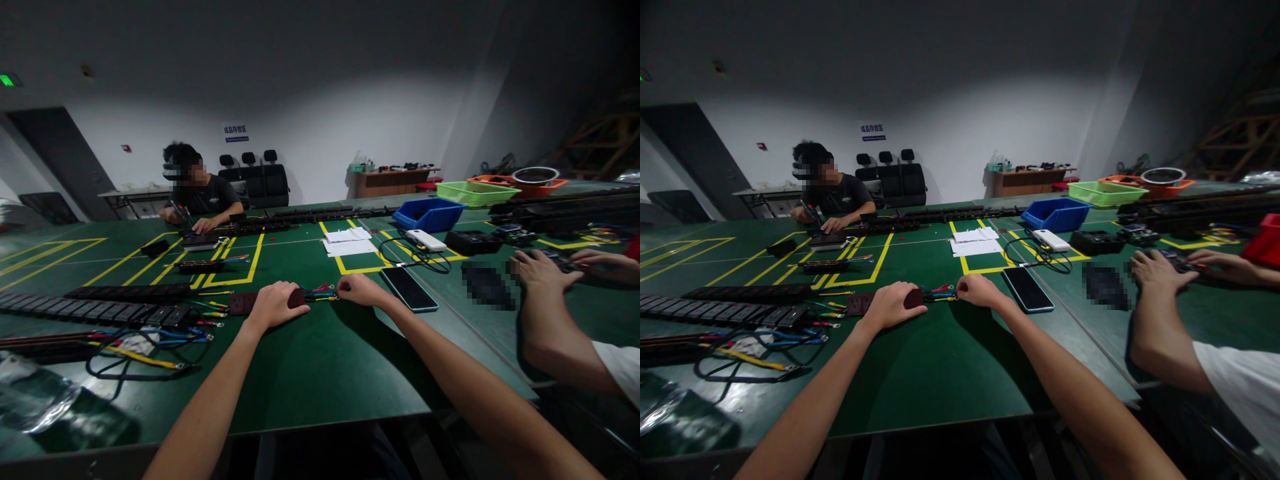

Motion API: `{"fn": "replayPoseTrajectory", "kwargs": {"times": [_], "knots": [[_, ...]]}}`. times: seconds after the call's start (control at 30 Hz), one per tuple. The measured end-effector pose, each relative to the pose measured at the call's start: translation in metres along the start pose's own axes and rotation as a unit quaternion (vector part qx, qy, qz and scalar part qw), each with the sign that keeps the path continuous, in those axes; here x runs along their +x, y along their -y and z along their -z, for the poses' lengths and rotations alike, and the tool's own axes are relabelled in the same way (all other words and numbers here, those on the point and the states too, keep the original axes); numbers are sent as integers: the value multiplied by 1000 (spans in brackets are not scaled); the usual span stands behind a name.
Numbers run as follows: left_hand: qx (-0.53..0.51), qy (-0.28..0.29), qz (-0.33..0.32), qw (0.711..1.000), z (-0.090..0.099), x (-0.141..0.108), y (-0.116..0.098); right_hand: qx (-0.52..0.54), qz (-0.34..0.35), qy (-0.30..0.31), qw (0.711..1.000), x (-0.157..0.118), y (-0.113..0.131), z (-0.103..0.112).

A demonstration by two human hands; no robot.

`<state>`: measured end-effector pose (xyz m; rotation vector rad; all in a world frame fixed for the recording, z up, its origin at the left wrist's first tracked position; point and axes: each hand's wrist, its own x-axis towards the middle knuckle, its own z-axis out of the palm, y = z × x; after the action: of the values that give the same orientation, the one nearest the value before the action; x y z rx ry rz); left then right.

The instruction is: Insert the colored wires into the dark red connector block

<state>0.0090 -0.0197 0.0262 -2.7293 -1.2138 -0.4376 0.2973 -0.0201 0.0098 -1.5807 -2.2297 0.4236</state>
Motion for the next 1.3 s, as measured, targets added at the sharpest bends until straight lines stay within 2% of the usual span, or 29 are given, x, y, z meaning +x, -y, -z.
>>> {"fn": "replayPoseTrajectory", "kwargs": {"times": [0.23, 0.53, 0.77, 1.03, 1.3], "knots": [[-7, 0, 3, 1000, 0, 0, 0, 79, 39, 73, 993, -2, -3, 8], [-4, -2, 3, 1000, 0, 0, -1, 21, 62, 49, 997, -3, 1, 7], [2, -4, 5, 1000, -2, 0, 0, 21, 62, 62, 996, -4, 2, 8], [2, -4, -3, 1000, -2, 0, 0, 64, -20, 57, 996, -12, 14, 14], [1, -3, -2, 1000, -1, -1, 1, 70, 41, 70, 994, -11, 4, 13]]}}
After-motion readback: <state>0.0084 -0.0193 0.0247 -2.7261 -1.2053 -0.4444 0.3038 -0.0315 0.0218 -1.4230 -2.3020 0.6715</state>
